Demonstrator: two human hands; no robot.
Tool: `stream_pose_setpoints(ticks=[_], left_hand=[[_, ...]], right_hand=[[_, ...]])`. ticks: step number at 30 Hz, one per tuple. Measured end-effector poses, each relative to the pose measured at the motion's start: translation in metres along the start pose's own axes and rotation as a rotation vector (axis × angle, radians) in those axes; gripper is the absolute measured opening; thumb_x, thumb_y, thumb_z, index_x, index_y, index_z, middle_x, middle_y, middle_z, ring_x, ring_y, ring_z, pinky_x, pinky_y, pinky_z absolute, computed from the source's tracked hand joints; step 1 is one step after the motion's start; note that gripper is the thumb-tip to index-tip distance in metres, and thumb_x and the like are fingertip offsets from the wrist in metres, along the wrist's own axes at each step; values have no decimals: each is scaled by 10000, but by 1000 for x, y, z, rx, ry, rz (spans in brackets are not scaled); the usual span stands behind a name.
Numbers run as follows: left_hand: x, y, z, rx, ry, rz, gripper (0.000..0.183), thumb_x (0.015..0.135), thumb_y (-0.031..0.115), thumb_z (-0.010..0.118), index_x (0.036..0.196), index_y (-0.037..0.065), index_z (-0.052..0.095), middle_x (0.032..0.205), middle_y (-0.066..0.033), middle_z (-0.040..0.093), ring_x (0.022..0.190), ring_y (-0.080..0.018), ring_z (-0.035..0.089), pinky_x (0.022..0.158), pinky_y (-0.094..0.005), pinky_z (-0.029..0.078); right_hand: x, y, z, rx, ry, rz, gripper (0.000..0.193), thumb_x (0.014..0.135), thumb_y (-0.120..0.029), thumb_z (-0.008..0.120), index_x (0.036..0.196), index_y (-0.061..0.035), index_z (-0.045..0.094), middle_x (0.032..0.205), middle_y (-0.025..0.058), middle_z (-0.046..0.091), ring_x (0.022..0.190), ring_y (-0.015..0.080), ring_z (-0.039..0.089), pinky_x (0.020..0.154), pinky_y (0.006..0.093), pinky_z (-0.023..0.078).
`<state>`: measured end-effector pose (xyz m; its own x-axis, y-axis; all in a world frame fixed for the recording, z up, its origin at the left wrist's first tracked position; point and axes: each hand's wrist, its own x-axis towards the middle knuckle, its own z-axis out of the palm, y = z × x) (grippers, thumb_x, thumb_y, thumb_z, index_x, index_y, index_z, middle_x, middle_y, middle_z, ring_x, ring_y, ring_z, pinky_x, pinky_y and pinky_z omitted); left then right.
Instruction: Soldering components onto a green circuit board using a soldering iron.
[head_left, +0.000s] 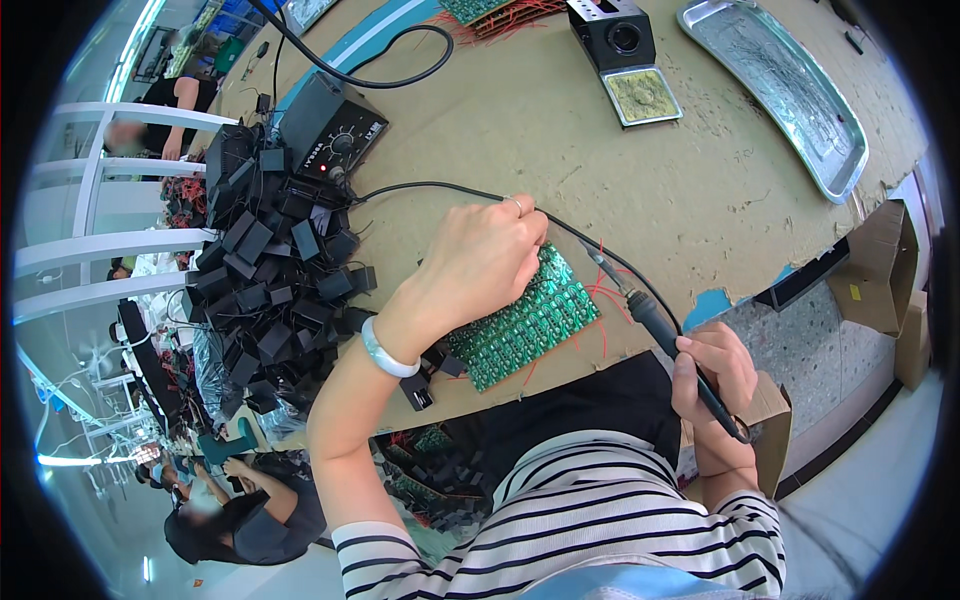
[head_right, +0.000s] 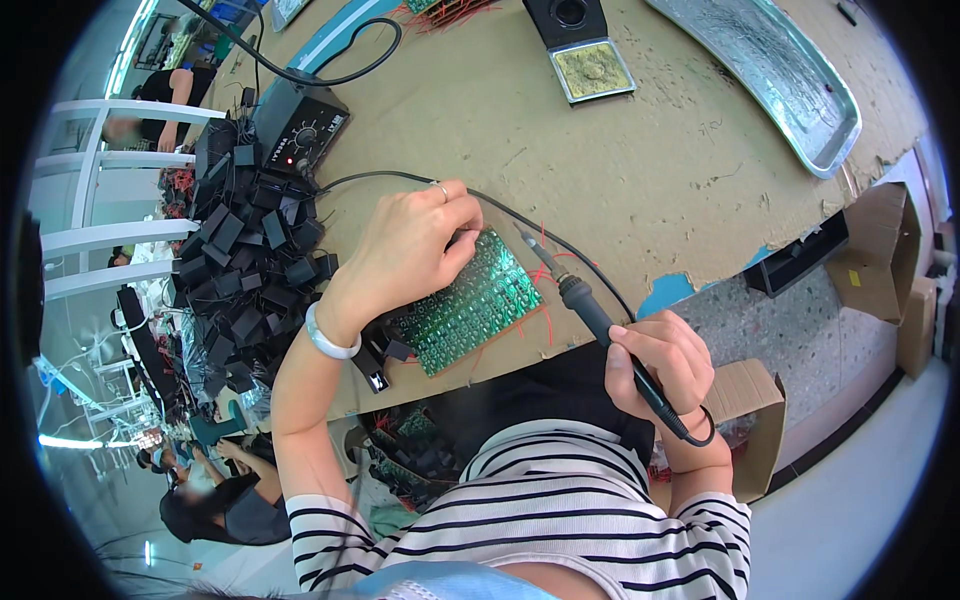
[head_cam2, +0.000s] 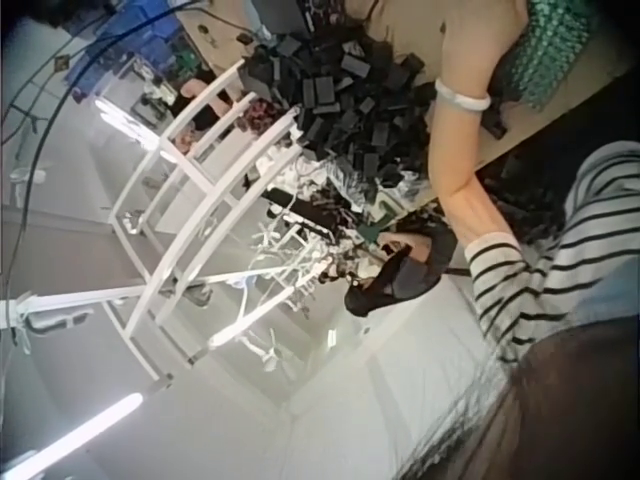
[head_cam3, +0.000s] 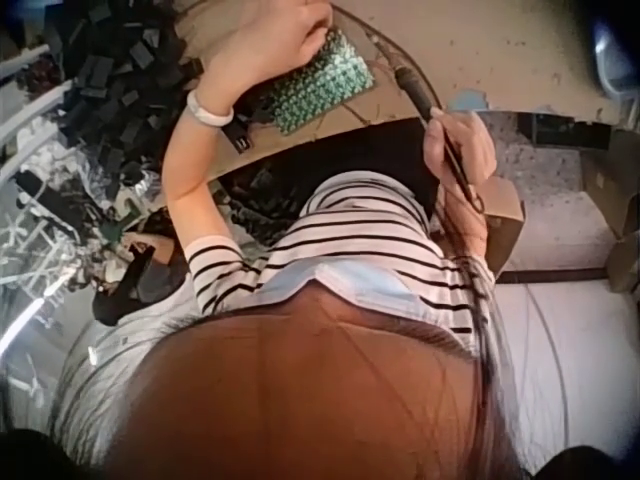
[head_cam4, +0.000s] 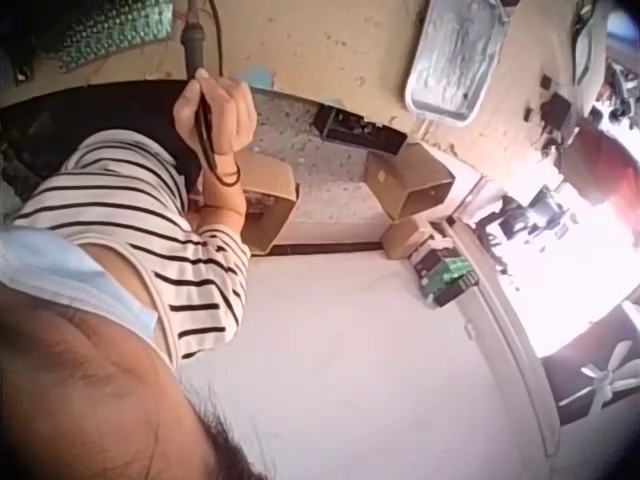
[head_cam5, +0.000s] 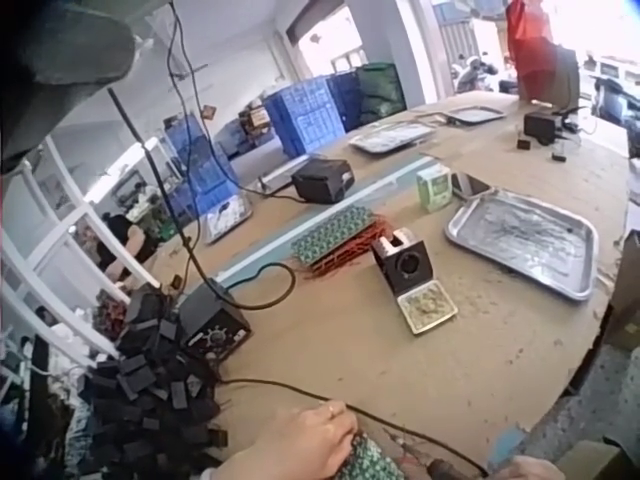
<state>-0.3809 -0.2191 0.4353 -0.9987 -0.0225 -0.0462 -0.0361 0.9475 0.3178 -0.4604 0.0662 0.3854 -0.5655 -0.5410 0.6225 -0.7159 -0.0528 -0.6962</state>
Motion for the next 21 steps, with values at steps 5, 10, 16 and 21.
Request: stream_pose_setpoints(ticks=[5,10,16,21], left_hand=[[-2,2,-2,56,-22,0,56,820,90,683,866,63,667,882,-70,657,817,-295,675,664,-432,527],[-6,3,-8,34,-7,26,105,869,61,685,972,68,707,940,-78,664,970,-303,649,784,-421,544],[-41,-26,-25,-249,152,125,175,874,13,701,1048,21,723,1168,-104,695,1223,-338,612,1038,-448,504],[-63,-15,-34,-157,48,104,218,763,125,828,977,125,788,1240,-28,711,1387,-326,516,1220,-593,286]], right_hand=[[-6,-1,-2,-5,-8,-20,208,735,89,686,926,9,661,765,110,671,579,227,623,531,320,507],[-9,-4,-8,6,-5,-10,217,733,84,688,935,8,662,765,109,669,582,230,621,533,324,510],[-11,-7,-14,6,-4,-14,250,715,78,694,950,-1,661,763,102,665,573,227,610,528,322,504],[-9,-7,-16,15,-29,-14,254,707,78,695,944,-8,662,760,95,661,573,222,611,522,320,495]])
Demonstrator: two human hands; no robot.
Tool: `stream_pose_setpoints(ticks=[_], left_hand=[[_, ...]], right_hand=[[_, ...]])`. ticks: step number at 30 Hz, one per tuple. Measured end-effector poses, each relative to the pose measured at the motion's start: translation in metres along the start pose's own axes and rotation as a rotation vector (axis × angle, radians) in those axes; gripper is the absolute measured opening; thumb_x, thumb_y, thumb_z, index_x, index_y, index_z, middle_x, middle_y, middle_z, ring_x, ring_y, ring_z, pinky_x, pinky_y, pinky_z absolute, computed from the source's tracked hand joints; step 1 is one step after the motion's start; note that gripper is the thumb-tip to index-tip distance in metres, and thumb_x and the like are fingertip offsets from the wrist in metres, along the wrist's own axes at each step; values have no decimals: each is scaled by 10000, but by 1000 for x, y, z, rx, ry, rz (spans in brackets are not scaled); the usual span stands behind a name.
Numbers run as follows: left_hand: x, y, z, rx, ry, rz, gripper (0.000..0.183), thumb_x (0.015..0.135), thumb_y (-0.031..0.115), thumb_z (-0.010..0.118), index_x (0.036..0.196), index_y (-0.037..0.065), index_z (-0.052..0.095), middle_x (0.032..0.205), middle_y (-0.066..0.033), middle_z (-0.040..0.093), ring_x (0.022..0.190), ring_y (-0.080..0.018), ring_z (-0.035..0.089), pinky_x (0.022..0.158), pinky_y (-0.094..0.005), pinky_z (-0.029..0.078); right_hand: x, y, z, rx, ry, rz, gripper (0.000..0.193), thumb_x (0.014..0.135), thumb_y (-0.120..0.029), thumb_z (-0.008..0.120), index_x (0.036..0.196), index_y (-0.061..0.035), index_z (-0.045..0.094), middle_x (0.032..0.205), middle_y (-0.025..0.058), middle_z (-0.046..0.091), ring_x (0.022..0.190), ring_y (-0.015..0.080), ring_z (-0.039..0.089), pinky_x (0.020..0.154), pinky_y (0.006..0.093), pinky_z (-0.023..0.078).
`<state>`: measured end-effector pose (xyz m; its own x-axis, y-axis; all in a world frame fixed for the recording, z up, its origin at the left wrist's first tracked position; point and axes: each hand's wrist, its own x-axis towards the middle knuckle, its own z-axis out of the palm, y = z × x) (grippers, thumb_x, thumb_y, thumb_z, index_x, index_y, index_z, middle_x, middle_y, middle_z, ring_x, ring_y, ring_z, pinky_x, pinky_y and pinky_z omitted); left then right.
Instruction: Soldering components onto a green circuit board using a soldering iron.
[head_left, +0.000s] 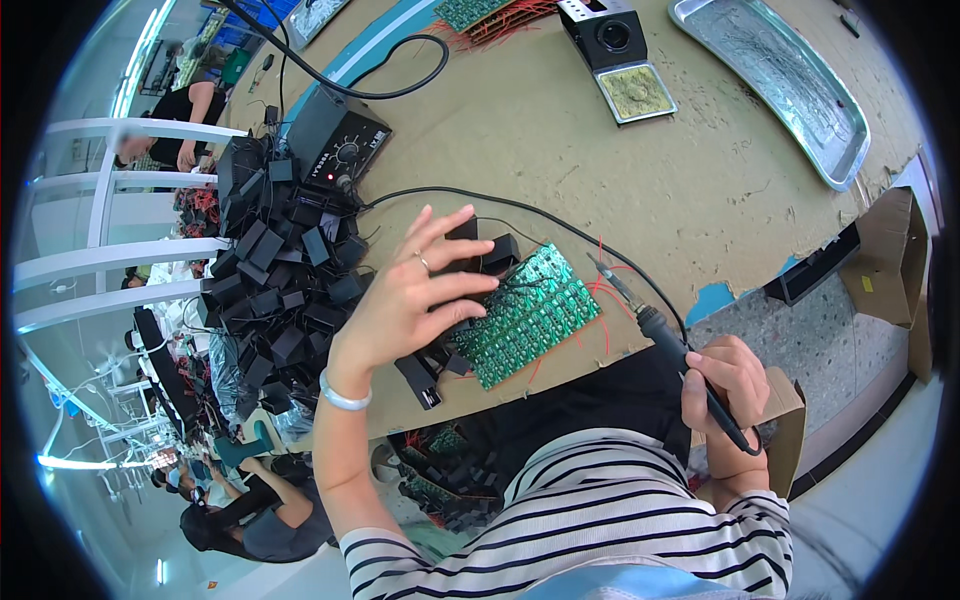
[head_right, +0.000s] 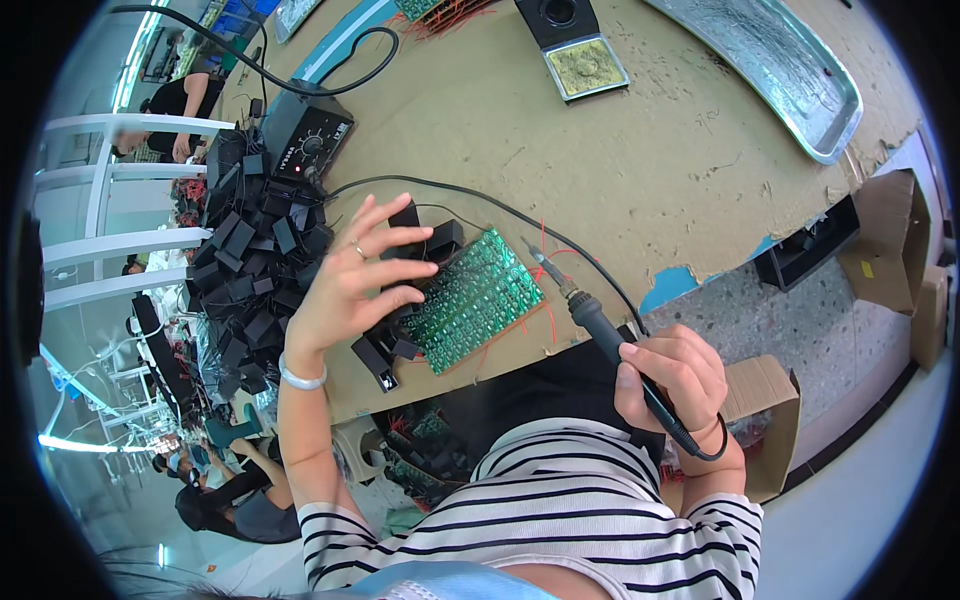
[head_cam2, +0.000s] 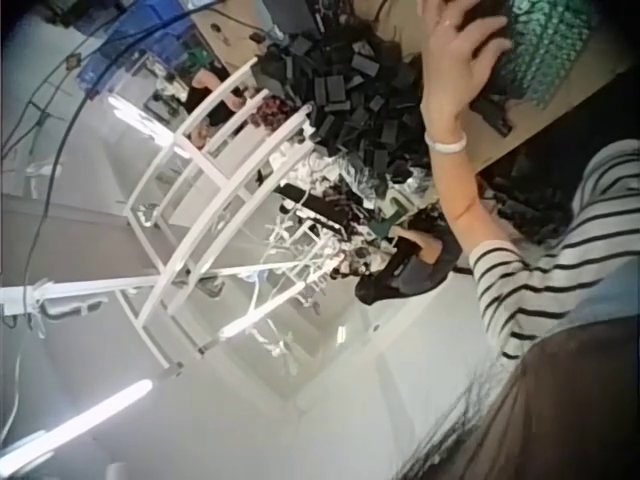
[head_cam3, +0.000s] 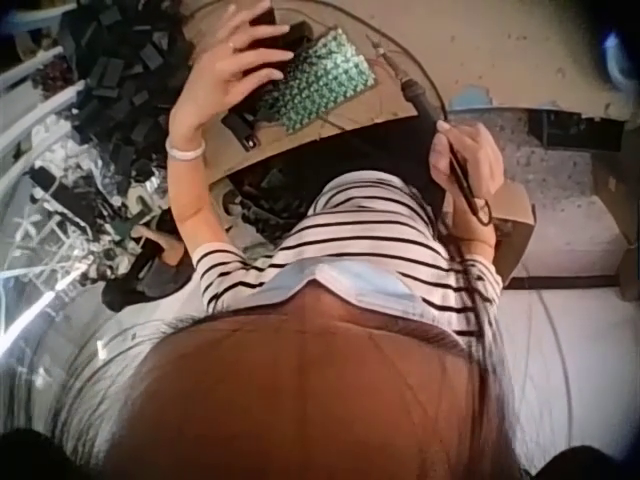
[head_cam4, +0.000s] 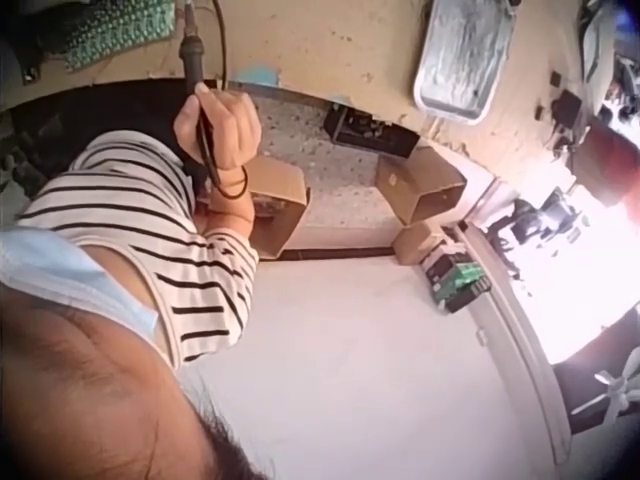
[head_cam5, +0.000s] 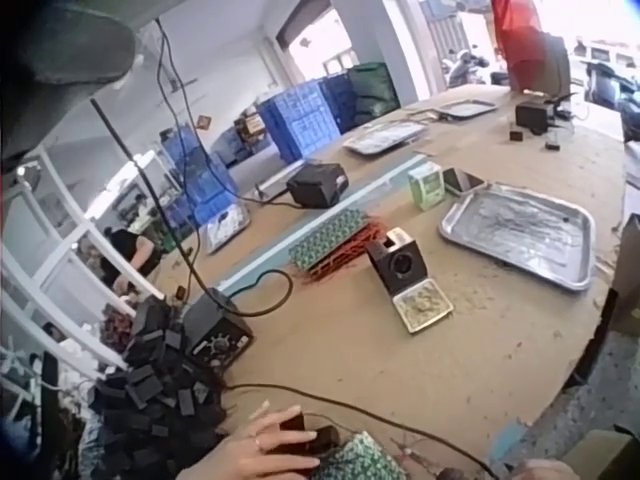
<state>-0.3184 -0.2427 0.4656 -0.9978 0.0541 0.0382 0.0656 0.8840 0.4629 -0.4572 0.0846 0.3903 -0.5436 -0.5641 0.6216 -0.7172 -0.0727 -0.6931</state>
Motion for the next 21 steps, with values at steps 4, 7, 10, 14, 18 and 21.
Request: stream_pose_setpoints(ticks=[4,7,10,14,18,21], left_hand=[[-3,-1,10,124,40,87,146,804,61,789,934,114,752,1189,-30,726,1343,-320,561,1213,-595,306],[0,-2,20,26,149,28,137,847,17,745,965,67,698,1139,-81,728,1303,-313,600,1166,-514,394],[7,9,37,-162,296,-144,141,868,-5,707,994,39,660,1032,-103,700,1126,-305,671,1000,-416,495],[31,14,54,57,144,58,150,852,28,724,990,58,672,885,-70,593,832,-273,614,800,-382,474],[35,11,61,112,95,54,137,851,48,724,976,67,670,891,-57,605,857,-257,627,839,-386,467],[37,12,62,125,92,46,128,848,65,724,961,71,666,881,-48,602,855,-245,628,857,-387,458]], right_hand=[[1,-2,3,9,-3,-10,251,708,75,703,942,-7,661,759,91,661,569,219,612,518,319,491],[2,-2,5,20,-3,-16,243,711,75,708,935,-6,663,758,88,662,568,220,616,517,316,491],[2,-3,6,20,-22,-17,230,716,73,715,925,-7,666,760,87,664,571,219,621,517,311,492],[0,-2,10,2,-38,-13,215,722,69,722,917,-4,669,755,86,663,576,217,633,519,305,495],[0,0,10,2,-47,1,208,723,68,726,912,-3,674,746,83,660,579,215,639,520,299,501],[1,2,13,8,-53,-7,201,719,69,729,901,-1,681,742,83,659,580,210,641,519,294,503]])
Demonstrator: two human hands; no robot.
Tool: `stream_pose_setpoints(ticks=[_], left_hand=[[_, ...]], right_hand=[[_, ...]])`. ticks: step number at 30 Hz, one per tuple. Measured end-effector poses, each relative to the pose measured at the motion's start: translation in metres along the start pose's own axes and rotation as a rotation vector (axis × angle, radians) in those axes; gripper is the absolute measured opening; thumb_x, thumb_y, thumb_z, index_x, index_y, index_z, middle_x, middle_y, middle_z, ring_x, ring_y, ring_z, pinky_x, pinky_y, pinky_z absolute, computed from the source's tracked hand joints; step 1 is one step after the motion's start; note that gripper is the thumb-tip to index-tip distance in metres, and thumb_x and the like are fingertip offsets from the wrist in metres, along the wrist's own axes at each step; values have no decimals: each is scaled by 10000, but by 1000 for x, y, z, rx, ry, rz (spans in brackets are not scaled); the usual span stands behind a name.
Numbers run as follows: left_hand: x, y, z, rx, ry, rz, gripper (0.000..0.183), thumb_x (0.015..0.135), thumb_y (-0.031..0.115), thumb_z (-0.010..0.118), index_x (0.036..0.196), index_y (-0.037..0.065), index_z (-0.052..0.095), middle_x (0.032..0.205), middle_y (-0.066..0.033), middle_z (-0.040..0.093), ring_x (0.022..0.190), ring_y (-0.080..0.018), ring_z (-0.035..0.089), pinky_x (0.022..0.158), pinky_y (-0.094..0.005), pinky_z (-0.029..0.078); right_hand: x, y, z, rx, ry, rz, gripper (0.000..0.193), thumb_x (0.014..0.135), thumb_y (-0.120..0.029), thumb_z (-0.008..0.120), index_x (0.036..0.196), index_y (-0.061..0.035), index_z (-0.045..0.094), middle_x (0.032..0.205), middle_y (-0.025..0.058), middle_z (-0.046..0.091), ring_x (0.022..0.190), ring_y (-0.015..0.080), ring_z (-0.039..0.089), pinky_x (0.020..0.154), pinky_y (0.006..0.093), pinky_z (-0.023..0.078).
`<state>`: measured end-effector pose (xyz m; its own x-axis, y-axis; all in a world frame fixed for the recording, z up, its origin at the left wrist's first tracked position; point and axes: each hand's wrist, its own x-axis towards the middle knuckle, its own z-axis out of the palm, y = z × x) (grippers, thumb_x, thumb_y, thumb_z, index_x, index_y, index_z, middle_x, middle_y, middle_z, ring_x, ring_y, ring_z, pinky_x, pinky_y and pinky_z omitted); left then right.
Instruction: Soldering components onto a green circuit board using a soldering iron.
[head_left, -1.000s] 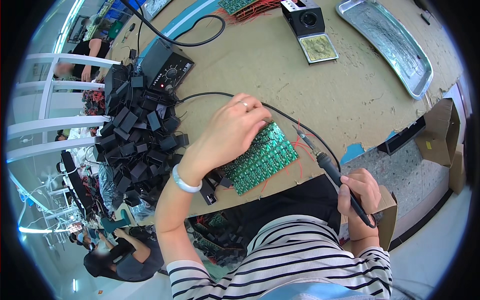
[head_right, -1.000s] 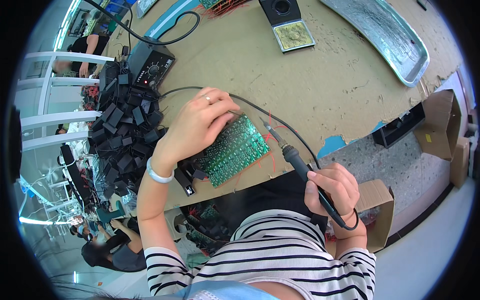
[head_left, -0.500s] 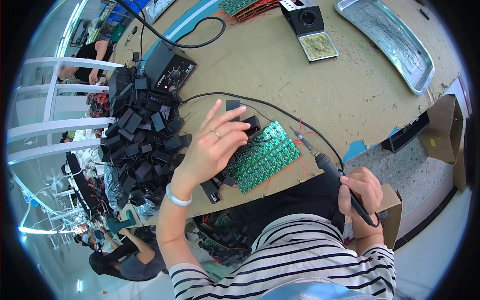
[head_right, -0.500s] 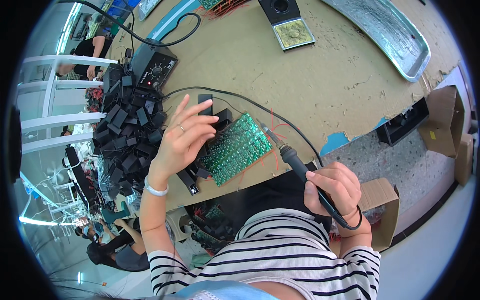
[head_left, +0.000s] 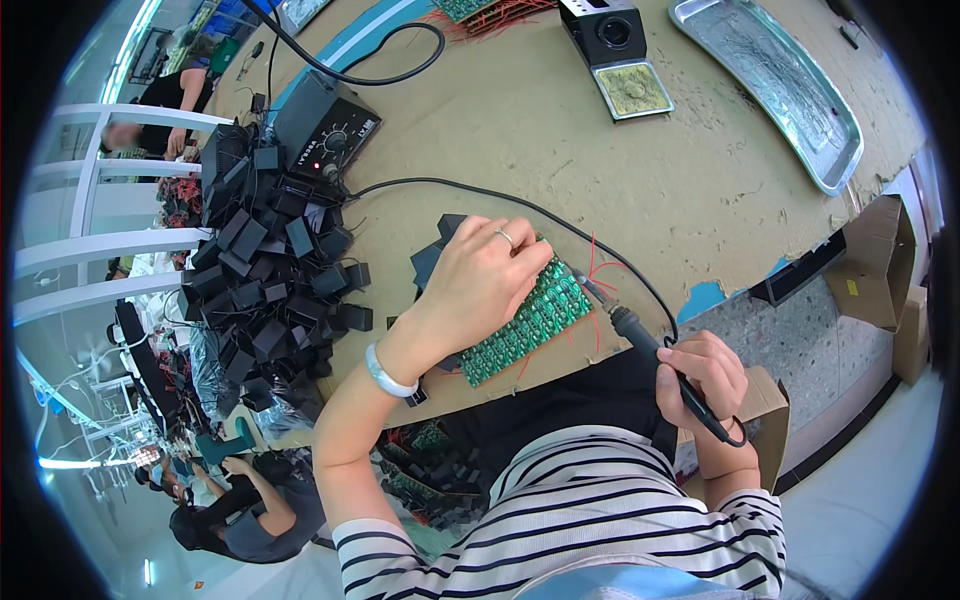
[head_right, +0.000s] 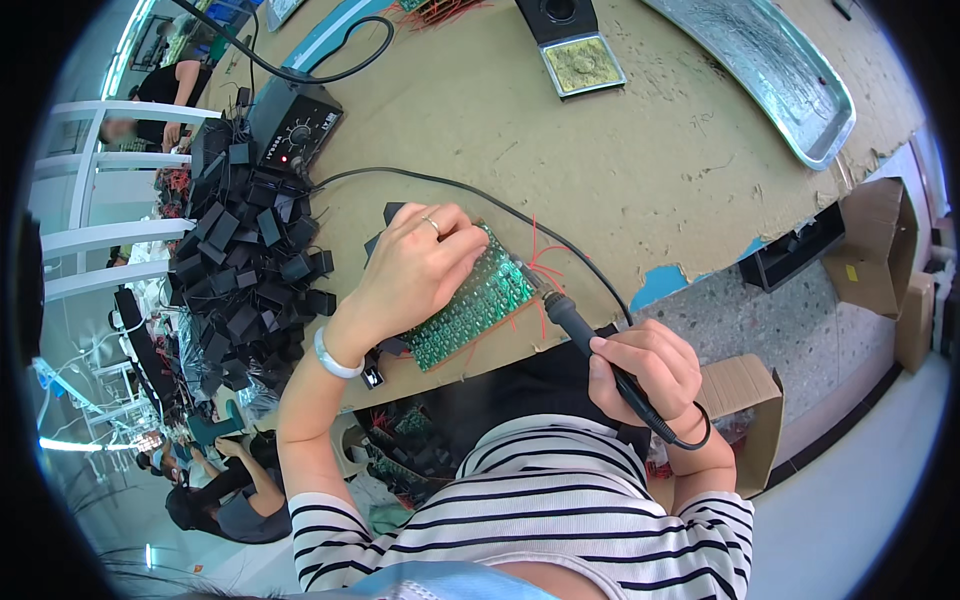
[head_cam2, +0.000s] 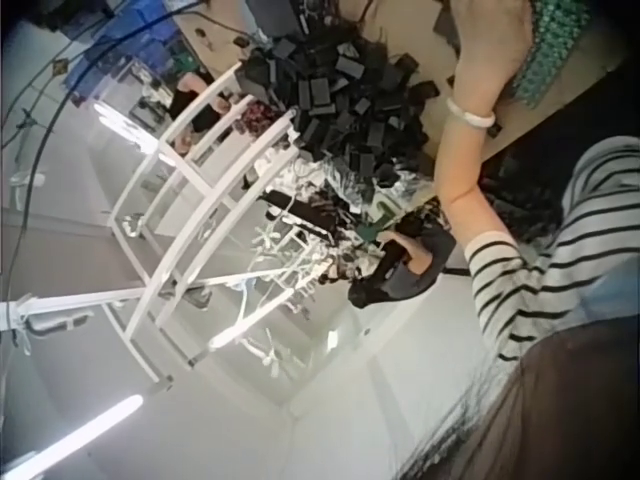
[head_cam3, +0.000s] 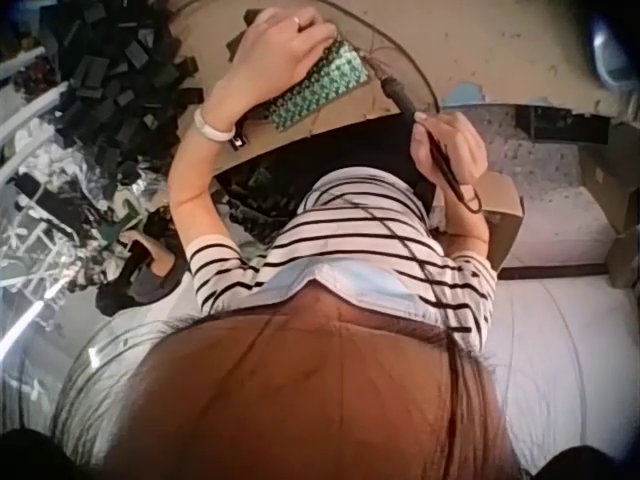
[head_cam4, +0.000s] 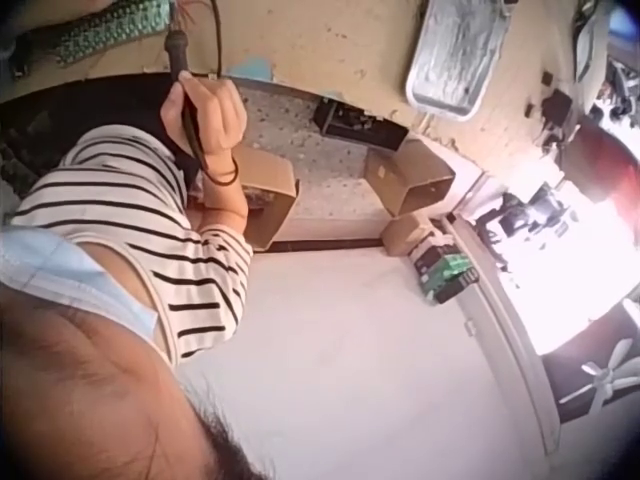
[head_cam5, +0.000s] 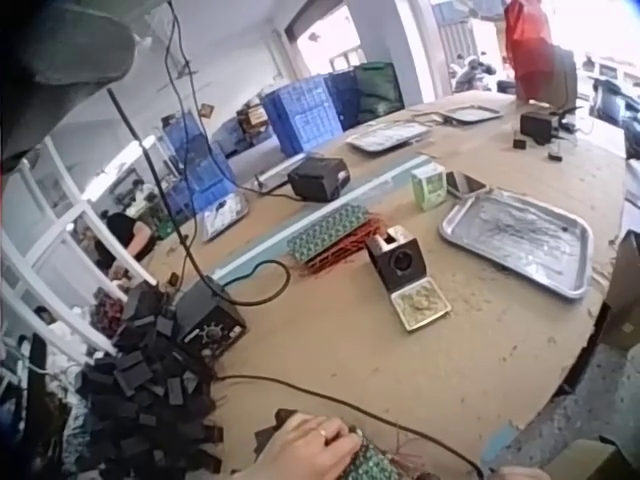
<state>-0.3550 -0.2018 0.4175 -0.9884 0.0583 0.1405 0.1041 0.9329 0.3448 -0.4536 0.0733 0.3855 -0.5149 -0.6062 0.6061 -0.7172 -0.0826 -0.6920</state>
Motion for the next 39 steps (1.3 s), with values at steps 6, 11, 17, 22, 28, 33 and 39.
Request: stream_pose_setpoints(ticks=[6,11,17,22,28,33,39], left_hand=[[0,2,1,26,-6,-3,125,844,73,727,947,66,656,858,-49,588,843,-239,624,841,-376,457],[1,4,8,90,-5,33,135,829,124,715,909,88,612,861,-49,551,863,-217,606,836,-363,421],[0,7,13,122,53,38,191,771,70,753,889,73,603,826,-51,542,815,-227,605,838,-368,441],[1,7,12,141,39,35,204,757,78,757,878,77,593,837,-51,548,828,-226,608,844,-369,436],[0,9,13,170,52,39,199,752,79,752,872,82,592,840,-50,553,832,-226,606,847,-370,435],[-1,13,14,263,50,29,181,758,91,742,869,83,600,845,-50,561,852,-230,595,866,-378,437],[-19,24,5,456,106,-17,319,808,153,729,1090,15,669,1051,-101,609,1005,-299,589,1011,-457,474]], right_hand=[[1,2,6,-4,-15,-6,201,708,68,737,892,2,692,740,81,659,580,205,642,523,291,508],[3,-1,3,-27,-66,-42,198,716,68,720,899,4,678,750,90,662,583,217,638,526,306,510],[1,-4,4,-78,-148,-122,204,730,53,710,922,0,666,774,101,662,594,230,634,541,323,519],[-7,-6,-12,-42,-69,-121,181,782,52,660,960,25,638,759,124,641,590,251,606,537,349,519],[-12,-6,-15,-98,43,-73,221,765,46,684,978,3,646,752,92,650,587,229,620,532,328,518],[-12,-11,-15,-98,45,-74,206,776,39,686,975,5,644,744,92,646,582,233,616,533,330,519],[-16,-15,-15,-89,16,-60,189,814,26,664,998,0,628,767,111,641,602,257,613,548,352,521]])
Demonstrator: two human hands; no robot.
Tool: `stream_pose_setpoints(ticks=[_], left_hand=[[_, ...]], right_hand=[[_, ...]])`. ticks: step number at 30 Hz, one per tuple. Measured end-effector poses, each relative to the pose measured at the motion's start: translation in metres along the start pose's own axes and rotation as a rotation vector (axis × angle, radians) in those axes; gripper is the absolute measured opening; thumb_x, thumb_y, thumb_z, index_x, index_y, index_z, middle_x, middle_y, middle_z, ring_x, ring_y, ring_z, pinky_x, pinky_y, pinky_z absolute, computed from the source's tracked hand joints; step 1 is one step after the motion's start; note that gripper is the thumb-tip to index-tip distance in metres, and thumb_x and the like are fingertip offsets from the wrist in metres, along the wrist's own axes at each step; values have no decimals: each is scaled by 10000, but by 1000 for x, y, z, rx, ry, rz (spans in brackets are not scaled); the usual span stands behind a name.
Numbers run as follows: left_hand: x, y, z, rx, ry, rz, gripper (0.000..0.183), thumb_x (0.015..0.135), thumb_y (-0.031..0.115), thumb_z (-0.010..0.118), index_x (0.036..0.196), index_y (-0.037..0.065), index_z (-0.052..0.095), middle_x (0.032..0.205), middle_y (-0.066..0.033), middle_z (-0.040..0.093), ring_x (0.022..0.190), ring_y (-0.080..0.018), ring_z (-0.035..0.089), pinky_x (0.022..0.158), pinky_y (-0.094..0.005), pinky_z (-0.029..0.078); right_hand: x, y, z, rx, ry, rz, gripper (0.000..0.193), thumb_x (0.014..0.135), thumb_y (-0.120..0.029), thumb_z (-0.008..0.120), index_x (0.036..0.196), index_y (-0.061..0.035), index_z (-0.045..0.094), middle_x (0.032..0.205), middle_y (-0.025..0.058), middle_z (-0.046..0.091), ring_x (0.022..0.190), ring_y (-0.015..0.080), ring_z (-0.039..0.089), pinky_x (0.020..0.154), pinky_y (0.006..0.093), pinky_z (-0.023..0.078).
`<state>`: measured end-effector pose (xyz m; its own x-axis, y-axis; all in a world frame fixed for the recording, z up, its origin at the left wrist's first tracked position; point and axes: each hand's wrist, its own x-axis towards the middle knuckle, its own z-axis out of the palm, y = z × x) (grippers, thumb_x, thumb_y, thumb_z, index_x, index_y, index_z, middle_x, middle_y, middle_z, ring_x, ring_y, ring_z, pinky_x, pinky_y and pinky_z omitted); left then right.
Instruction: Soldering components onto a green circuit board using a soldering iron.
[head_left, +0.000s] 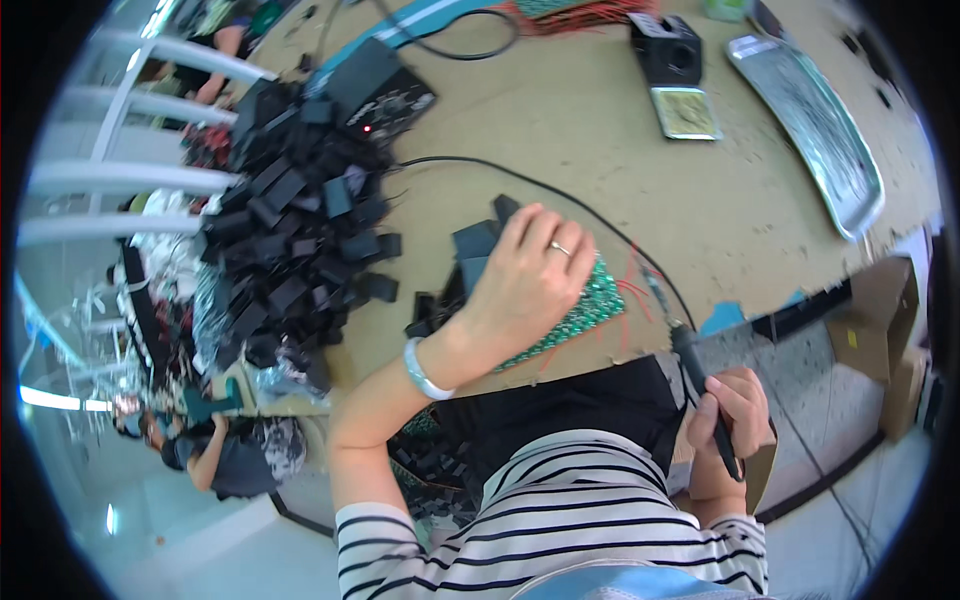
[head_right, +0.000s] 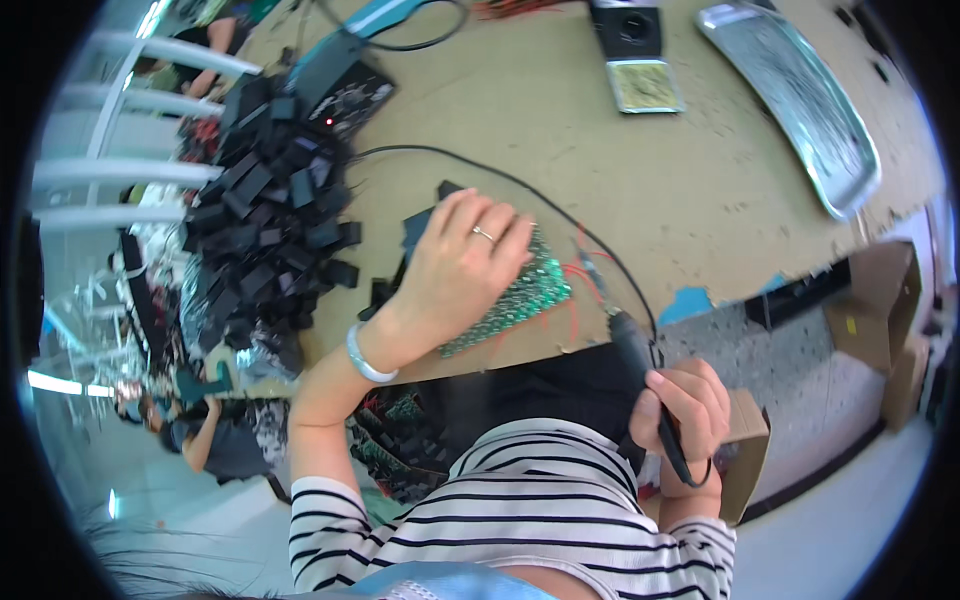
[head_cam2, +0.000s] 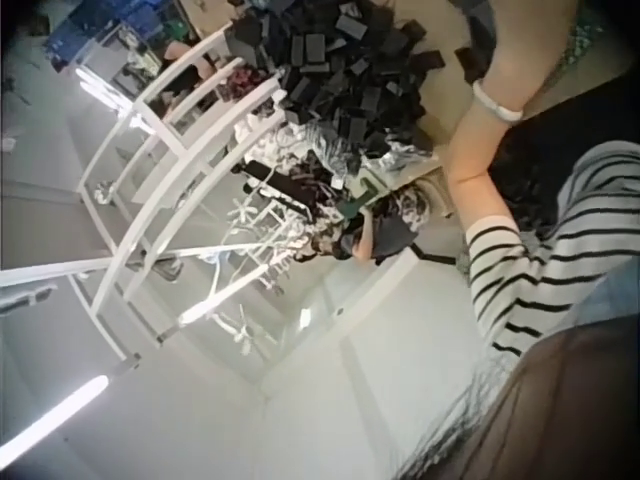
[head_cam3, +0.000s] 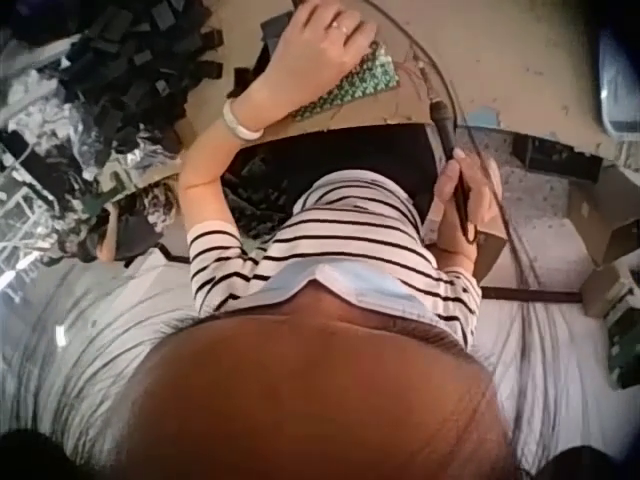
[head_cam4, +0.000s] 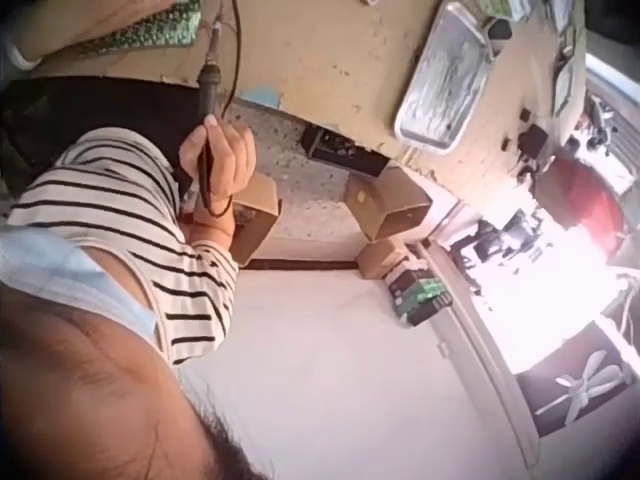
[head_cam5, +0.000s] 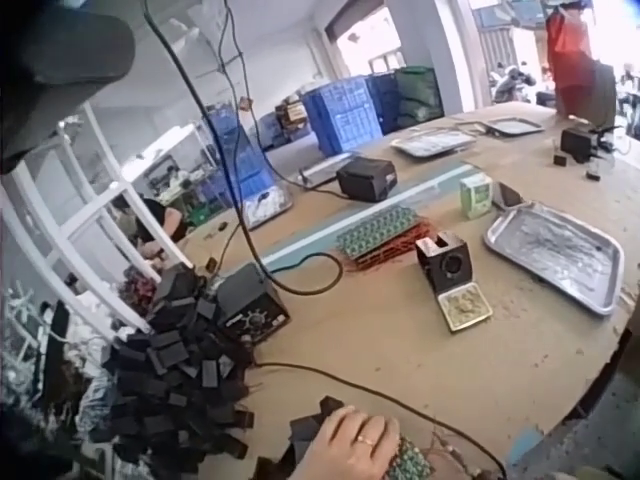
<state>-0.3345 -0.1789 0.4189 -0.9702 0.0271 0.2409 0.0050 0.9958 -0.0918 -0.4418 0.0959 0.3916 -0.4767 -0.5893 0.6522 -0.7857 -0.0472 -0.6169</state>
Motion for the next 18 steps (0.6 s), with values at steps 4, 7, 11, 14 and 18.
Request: stream_pose_setpoints(ticks=[4,7,11,14,18], left_hand=[[-37,-8,-35,-114,187,-246,376,804,13,729,1178,16,682,1083,-122,650,962,-326,637,870,-437,534],[-96,-22,-52,-127,247,-652,204,894,-42,647,1089,11,677,1028,-151,666,894,-325,662,764,-388,537],[-142,-30,-31,-224,188,-975,153,971,92,660,1084,-9,676,919,-180,682,799,-342,680,710,-381,531],[-141,-41,-12,156,59,-1019,372,1002,377,613,1079,30,724,898,-221,711,803,-427,687,705,-505,539],[-136,-48,-25,483,-155,-1229,587,976,566,572,720,55,707,735,-206,697,708,-441,687,594,-563,527]], right_hand=[[-6,6,1,-22,44,16,166,850,17,640,1012,4,609,763,122,616,598,280,597,554,377,512],[-3,5,4,-22,26,29,126,888,9,604,1013,10,598,751,133,603,608,273,582,576,380,495],[7,-5,-1,-56,-38,34,96,902,10,585,997,-2,586,728,132,580,610,266,561,601,384,480],[12,-1,17,-39,59,-115,203,749,57,719,921,-46,683,737,51,644,585,201,621,528,326,502],[29,-16,34,158,70,-187,185,744,39,725,922,-10,707,765,73,681,577,199,637,508,315,515]])
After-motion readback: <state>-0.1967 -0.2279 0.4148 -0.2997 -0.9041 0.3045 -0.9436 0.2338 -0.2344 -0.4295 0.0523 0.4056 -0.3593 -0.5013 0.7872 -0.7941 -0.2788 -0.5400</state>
